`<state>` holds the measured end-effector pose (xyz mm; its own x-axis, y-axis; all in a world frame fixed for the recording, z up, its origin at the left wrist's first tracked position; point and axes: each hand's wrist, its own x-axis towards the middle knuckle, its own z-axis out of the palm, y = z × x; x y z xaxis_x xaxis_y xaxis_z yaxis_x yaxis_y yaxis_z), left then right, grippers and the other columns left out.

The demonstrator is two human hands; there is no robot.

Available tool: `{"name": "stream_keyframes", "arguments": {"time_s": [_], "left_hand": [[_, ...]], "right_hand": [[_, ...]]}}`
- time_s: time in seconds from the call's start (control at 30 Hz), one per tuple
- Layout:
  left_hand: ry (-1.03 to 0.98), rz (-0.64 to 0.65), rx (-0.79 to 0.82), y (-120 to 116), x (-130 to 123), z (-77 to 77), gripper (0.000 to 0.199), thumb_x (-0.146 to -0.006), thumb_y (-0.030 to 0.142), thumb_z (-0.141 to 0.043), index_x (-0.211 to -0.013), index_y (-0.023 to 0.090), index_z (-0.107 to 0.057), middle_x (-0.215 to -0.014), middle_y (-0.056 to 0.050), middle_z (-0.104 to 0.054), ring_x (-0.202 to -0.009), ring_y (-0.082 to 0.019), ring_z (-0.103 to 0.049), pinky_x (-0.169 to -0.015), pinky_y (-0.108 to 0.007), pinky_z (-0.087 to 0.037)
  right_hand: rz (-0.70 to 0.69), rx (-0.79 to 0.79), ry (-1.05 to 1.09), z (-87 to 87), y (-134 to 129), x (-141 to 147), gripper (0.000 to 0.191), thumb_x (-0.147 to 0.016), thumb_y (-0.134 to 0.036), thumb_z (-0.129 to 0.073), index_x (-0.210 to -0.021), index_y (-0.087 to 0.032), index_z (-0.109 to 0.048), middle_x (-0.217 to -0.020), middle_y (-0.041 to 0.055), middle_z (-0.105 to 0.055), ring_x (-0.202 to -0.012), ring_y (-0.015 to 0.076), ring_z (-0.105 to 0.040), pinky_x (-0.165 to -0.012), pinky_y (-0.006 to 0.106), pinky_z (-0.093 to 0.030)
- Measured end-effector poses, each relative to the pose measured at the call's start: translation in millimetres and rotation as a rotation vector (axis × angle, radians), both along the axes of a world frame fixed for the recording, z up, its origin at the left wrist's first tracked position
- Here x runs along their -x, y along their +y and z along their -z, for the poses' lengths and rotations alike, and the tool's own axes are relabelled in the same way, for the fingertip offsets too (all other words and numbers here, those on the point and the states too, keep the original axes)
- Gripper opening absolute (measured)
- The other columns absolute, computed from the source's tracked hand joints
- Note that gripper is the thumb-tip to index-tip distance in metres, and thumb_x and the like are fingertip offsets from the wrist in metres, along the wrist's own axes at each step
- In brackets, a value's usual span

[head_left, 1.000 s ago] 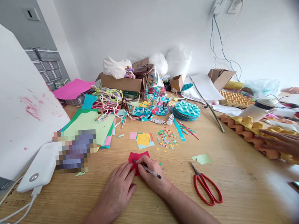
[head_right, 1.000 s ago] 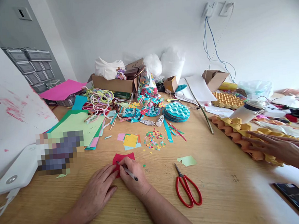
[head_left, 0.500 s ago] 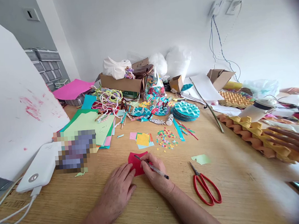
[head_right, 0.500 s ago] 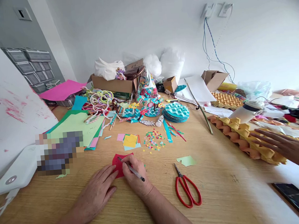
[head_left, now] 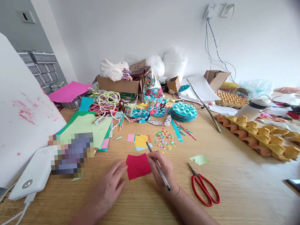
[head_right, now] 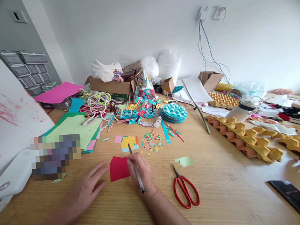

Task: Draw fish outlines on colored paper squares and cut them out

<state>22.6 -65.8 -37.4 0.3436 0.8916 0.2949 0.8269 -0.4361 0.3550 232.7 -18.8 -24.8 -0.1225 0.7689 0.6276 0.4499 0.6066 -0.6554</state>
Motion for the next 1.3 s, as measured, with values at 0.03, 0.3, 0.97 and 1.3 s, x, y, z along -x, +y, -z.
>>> {"name": "stream_keyframes", "arguments": {"time_s": [0.03, 0.3, 0.97, 1.3], "left_hand": [[-0.035, -0.024, -0.01, 5, 5, -4.0, 0.037, -0.082, 0.014, -0.044, -0.116, 0.021, -0.056, -0.124, -0.009, -0.06, -0.11, -0.023, -0.059, -0.091, -0.038, -0.05], [-0.137, -0.124, 0.022, 44, 19, -47.2, 0.019, -0.082, 0.026, -0.041, -0.065, 0.022, -0.049, -0.064, 0.0, -0.056, -0.06, -0.018, -0.055, -0.058, -0.028, -0.042], [-0.349, -0.18, 0.171, 96, 9, -2.8, 0.017, -0.077, 0.019, -0.039, -0.079, 0.022, -0.056, -0.065, 0.001, -0.062, -0.053, -0.014, -0.058, -0.055, -0.023, -0.046], [-0.338, -0.145, 0.176, 93, 7, -5.4, 0.026, -0.066, 0.008, -0.036, -0.075, 0.02, -0.057, -0.066, 0.001, -0.062, -0.053, -0.013, -0.058, -0.055, -0.024, -0.048]], "right_hand": [[0.023, -0.004, 0.027, 1.3, 1, -1, 0.014, -0.084, -0.016, -0.047, -0.088, -0.021, -0.06, -0.073, 0.0025, -0.063, -0.066, 0.0154, -0.06, -0.062, 0.024, -0.048], [-0.025, 0.149, 0.517, -5.2, 8, -12, 0.024, -0.09, -0.022, -0.044, -0.11, -0.025, -0.058, -0.101, 0.0049, -0.064, -0.07, 0.0142, -0.054, -0.07, 0.031, -0.045], [-0.1, 0.601, 0.843, -2.8, 18, -11, 0.018, -0.08, -0.036, -0.057, -0.078, -0.019, -0.055, -0.06, -0.0039, -0.049, -0.05, 0.0091, -0.04, -0.045, 0.02, -0.03], [-0.2, 0.38, 0.247, 2.2, 1, -2, 0.02, -0.088, -0.034, -0.048, -0.083, -0.02, -0.062, -0.061, -0.0014, -0.056, -0.055, 0.0117, -0.051, -0.053, 0.022, -0.04]]}}
